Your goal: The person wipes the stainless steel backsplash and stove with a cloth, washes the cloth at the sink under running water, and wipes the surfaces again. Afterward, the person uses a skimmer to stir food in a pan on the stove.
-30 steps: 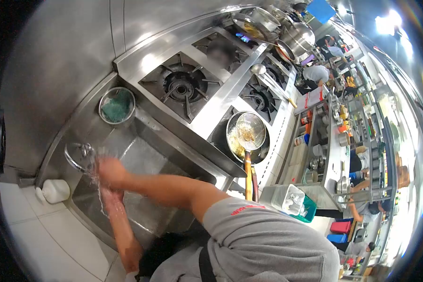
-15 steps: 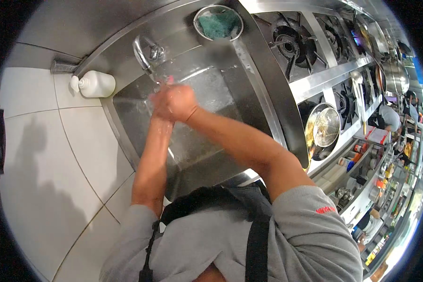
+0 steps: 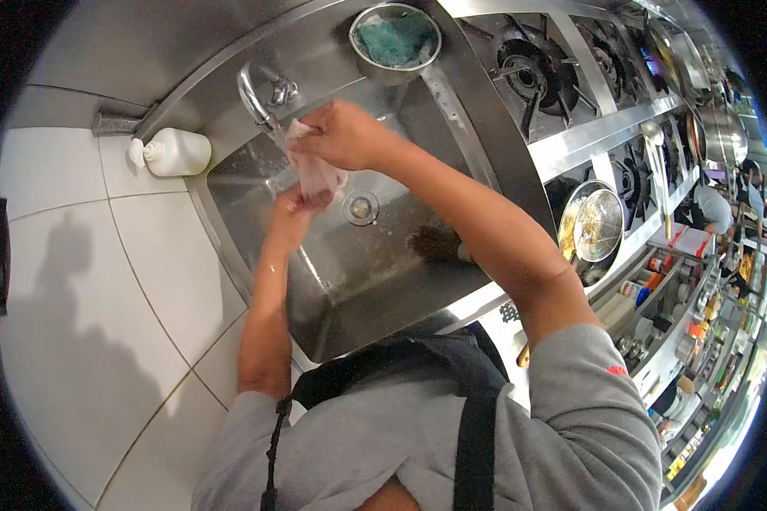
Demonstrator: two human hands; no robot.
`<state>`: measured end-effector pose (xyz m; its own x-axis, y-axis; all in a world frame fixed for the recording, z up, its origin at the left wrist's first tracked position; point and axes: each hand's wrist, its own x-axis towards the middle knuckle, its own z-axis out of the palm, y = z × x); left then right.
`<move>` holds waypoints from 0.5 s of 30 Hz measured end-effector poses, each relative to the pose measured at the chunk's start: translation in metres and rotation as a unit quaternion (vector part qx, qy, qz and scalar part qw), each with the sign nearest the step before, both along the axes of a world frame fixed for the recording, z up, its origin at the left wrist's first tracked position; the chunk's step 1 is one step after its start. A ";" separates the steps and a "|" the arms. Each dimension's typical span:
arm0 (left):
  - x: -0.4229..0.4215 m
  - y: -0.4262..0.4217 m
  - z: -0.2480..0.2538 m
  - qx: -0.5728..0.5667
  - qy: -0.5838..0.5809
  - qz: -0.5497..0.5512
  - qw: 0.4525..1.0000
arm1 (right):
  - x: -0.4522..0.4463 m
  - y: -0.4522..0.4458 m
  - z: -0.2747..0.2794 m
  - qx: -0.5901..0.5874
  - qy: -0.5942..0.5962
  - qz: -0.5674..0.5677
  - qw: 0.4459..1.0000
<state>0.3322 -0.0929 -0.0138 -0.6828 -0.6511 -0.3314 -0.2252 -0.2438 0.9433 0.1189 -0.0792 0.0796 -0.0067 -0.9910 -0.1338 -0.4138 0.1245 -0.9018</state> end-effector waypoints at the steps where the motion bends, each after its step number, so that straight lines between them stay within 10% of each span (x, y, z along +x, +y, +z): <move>1: 0.010 0.002 -0.016 0.003 -0.081 -0.035 0.996 | -0.004 0.001 0.009 -0.002 -0.004 -0.007 1.000; 5: 0.036 0.016 -0.040 -0.019 -0.140 0.018 0.990 | -0.035 -0.001 0.020 -0.035 -0.034 -0.092 0.995; 8: 0.035 0.009 -0.033 0.045 0.043 0.138 0.988 | -0.069 -0.034 -0.022 -0.069 -0.083 -0.217 0.970; 11: -0.009 -0.012 -0.045 0.316 0.237 0.374 0.839 | -0.029 -0.033 -0.086 -0.050 0.090 -0.165 0.981; 15: -0.031 -0.025 -0.099 0.393 0.373 0.169 0.823 | 0.096 0.029 -0.123 -0.203 0.313 -0.091 0.923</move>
